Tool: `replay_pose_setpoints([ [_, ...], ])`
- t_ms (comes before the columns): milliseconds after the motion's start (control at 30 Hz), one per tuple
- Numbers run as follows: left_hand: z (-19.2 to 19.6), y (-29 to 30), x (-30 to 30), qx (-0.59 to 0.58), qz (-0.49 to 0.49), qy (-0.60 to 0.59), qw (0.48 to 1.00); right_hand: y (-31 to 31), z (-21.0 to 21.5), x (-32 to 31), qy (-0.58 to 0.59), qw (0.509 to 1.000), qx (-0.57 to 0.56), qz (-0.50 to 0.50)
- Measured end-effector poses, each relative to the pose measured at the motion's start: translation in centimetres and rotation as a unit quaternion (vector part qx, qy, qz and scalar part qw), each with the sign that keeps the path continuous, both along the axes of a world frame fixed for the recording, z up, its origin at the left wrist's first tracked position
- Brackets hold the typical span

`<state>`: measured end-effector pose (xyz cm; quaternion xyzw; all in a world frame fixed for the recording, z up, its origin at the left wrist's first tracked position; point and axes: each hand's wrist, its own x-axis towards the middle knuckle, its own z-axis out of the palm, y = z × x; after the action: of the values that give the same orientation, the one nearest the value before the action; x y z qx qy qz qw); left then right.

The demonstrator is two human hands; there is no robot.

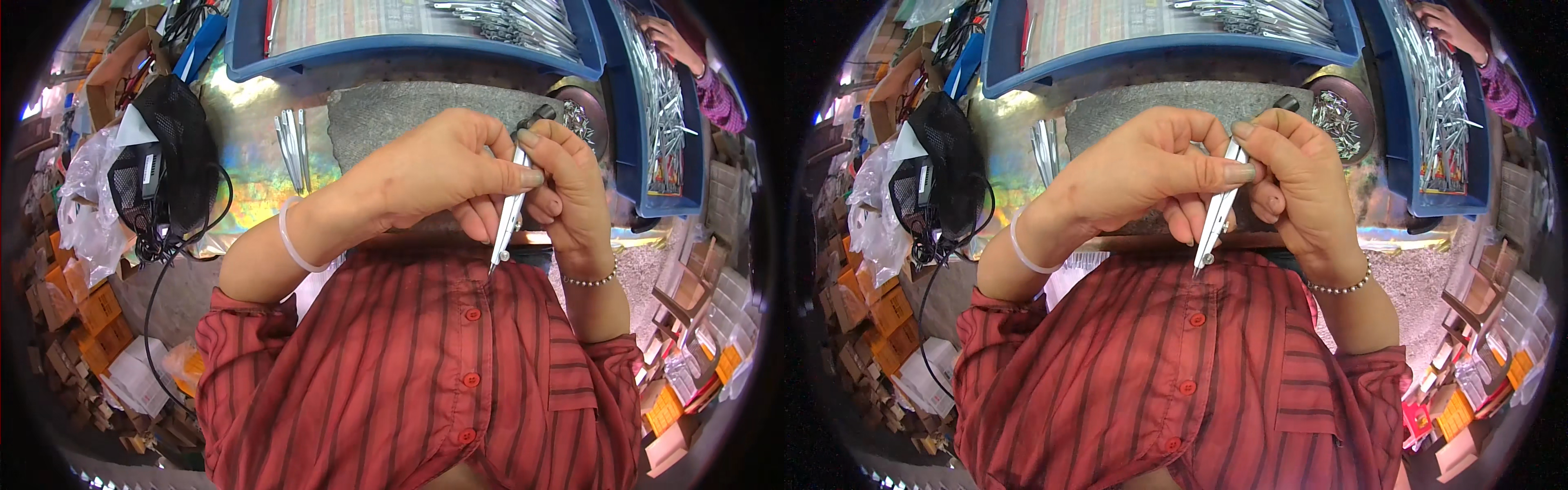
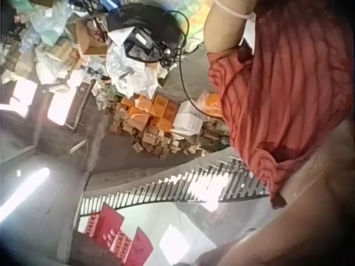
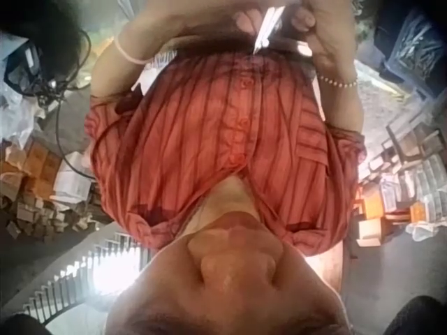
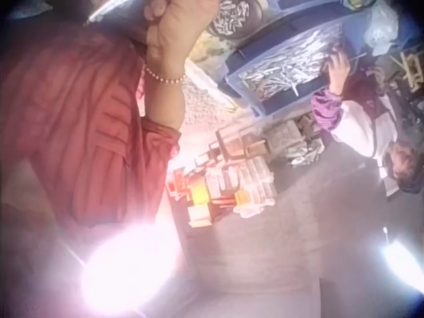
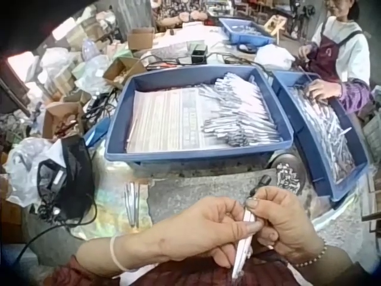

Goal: Manually assembling small metal hardware components using a hammer and a stone anvil block.

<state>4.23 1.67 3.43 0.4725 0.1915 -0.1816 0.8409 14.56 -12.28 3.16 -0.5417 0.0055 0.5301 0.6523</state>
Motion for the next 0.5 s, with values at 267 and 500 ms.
replay_pose_setpoints([
  [267,0.8,0.0,0.8,0.029,-0.05,-0.022,0.998,-1.0,0.4,-1.1,-0.047,0.996,0.026,-0.064],
  [500,1.4,-0.1,2.0,0.026,-0.11,-0.044,0.993,-2.3,0.0,-2.3,-0.036,0.988,0.059,-0.14],
])
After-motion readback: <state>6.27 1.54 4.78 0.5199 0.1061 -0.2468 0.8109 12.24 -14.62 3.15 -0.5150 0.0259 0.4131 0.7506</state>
